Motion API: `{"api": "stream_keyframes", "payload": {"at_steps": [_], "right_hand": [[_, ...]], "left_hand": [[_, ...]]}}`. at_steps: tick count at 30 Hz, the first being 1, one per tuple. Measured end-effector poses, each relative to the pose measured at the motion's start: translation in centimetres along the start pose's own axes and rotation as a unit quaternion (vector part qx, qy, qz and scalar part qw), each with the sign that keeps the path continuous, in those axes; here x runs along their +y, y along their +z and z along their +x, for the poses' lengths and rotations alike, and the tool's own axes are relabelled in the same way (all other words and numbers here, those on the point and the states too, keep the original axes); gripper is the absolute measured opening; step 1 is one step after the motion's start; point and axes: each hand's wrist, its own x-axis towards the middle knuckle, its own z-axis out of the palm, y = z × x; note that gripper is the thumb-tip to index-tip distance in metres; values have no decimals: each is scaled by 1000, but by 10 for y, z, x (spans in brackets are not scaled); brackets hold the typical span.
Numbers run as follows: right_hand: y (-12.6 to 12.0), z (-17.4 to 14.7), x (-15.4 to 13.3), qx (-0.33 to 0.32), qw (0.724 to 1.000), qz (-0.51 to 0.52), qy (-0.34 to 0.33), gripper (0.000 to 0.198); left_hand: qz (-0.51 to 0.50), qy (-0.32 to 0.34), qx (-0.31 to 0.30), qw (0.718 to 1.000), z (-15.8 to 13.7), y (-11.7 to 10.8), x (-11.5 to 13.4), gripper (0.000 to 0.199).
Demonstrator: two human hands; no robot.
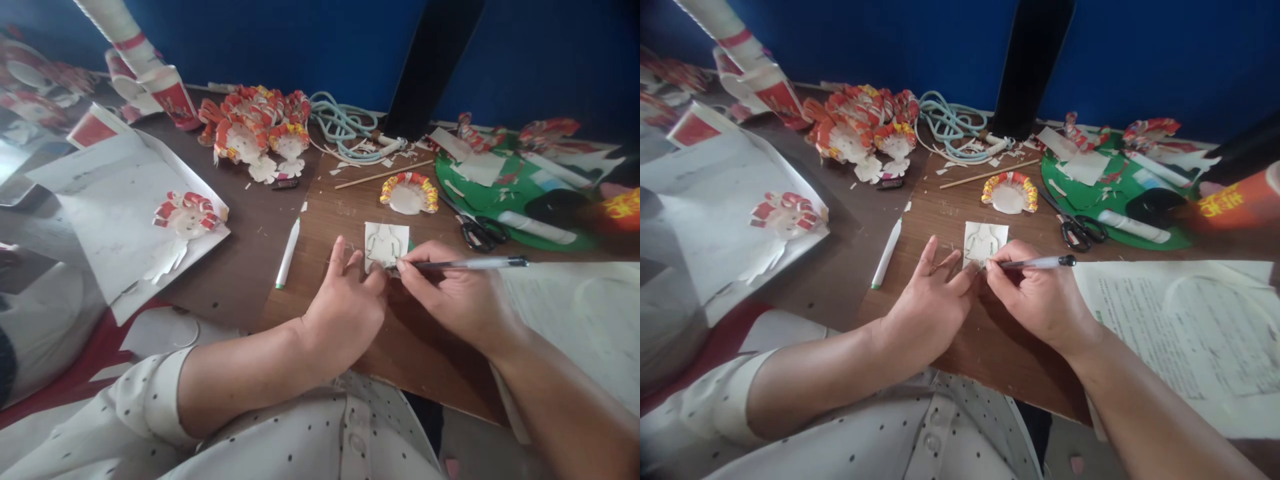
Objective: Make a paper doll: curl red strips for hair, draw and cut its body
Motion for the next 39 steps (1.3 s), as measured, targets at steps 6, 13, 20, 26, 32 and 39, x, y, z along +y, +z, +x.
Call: {"api": "stream_keyframes", "payload": {"at_steps": [6,13,20,26,32,39], "right_hand": [[-3,6,-1,-15,1000,-9,-2,15],[-4,10,-1,-30,999,5,25,16],[-5,10,-3,-28,999,-3,22,15],[-3,10,-2,-25,999,6,25,15],[-3,10,-1,-32,999,22,31,16],[-4,9,-1,-33,999,19,30,16]], "left_hand": [[-12,-3,-5,1000,1,-1,-1,36],[-20,2,-15,1000,2,-4,-5,37],[-26,3,-19,999,2,-4,-5,38],[-19,-3,-16,1000,2,-5,-4,39],[-9,-5,-10,1000,1,-4,-2,38],[-7,-7,-27,1000,2,-3,2,36]]}}
